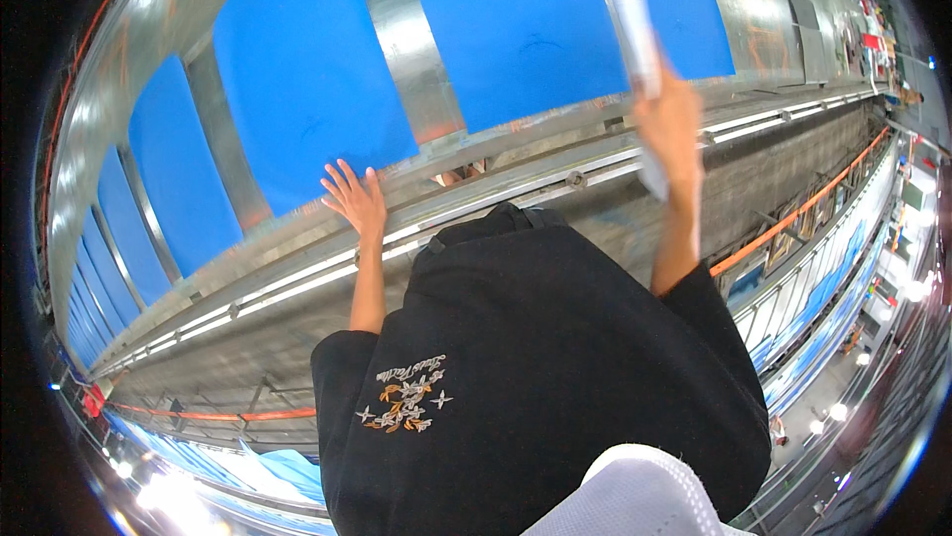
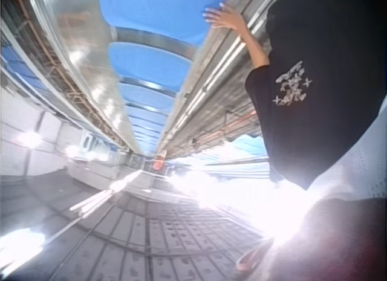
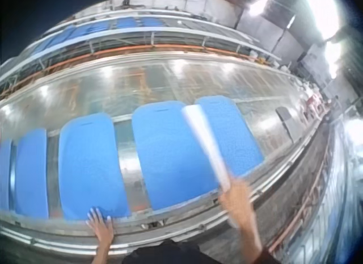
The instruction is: The person repeatedly wipes a blue surface with a white paper or cloth while walking along a metal walkway. They hold the paper in one hand and use the other hand to steady themselves on the railing.
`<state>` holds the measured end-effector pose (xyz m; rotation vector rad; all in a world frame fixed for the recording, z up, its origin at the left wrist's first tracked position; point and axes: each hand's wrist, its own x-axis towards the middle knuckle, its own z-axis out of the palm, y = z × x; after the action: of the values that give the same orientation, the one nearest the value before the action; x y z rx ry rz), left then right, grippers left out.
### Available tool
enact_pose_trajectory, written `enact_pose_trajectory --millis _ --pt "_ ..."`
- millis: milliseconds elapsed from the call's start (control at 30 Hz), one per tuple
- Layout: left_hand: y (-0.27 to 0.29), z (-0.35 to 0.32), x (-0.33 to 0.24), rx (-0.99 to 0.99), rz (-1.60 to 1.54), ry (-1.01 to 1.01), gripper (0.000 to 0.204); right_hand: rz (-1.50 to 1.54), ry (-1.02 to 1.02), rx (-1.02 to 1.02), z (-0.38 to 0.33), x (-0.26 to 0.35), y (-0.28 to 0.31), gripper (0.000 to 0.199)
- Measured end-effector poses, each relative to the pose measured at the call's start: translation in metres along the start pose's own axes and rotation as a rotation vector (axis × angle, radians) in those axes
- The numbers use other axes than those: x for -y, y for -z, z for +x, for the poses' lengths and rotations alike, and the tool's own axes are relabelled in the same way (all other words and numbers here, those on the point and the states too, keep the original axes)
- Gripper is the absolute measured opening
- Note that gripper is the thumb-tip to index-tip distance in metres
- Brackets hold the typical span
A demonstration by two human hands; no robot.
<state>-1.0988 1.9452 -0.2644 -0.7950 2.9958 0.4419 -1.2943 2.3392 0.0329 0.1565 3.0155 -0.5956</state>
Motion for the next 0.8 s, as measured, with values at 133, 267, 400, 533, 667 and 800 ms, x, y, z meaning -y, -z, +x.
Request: enact_pose_trajectory --millis 133,267,400,533,667,800 --pt "-0.001 0.000 0.007 0.028 0.048 -0.016 0.069 0.319 0.325 0.426 -0.029 0.062 -0.010 0.049" --pt "0.007 -0.001 0.007 0.054 -0.005 0.004 0.068 0.098 0.266 -0.004 0.010 -0.016 -0.009 0.055" --pt "0.002 0.000 0.003 -0.003 -0.041 0.011 0.067 -0.308 -0.102 -0.220 0.033 -0.053 0.037 0.065" --pt "-0.003 0.001 0.002 -0.041 -0.025 0.006 0.066 -0.123 -0.018 -0.039 0.012 -0.011 -0.001 0.068" --pt "0.000 0.001 0.004 0.011 -0.005 0.009 0.066 0.306 0.393 0.462 -0.037 0.073 -0.016 0.051" --pt "0.007 -0.002 0.009 0.021 -0.013 -0.006 0.066 0.089 0.238 0.199 -0.006 0.017 -0.014 0.048"
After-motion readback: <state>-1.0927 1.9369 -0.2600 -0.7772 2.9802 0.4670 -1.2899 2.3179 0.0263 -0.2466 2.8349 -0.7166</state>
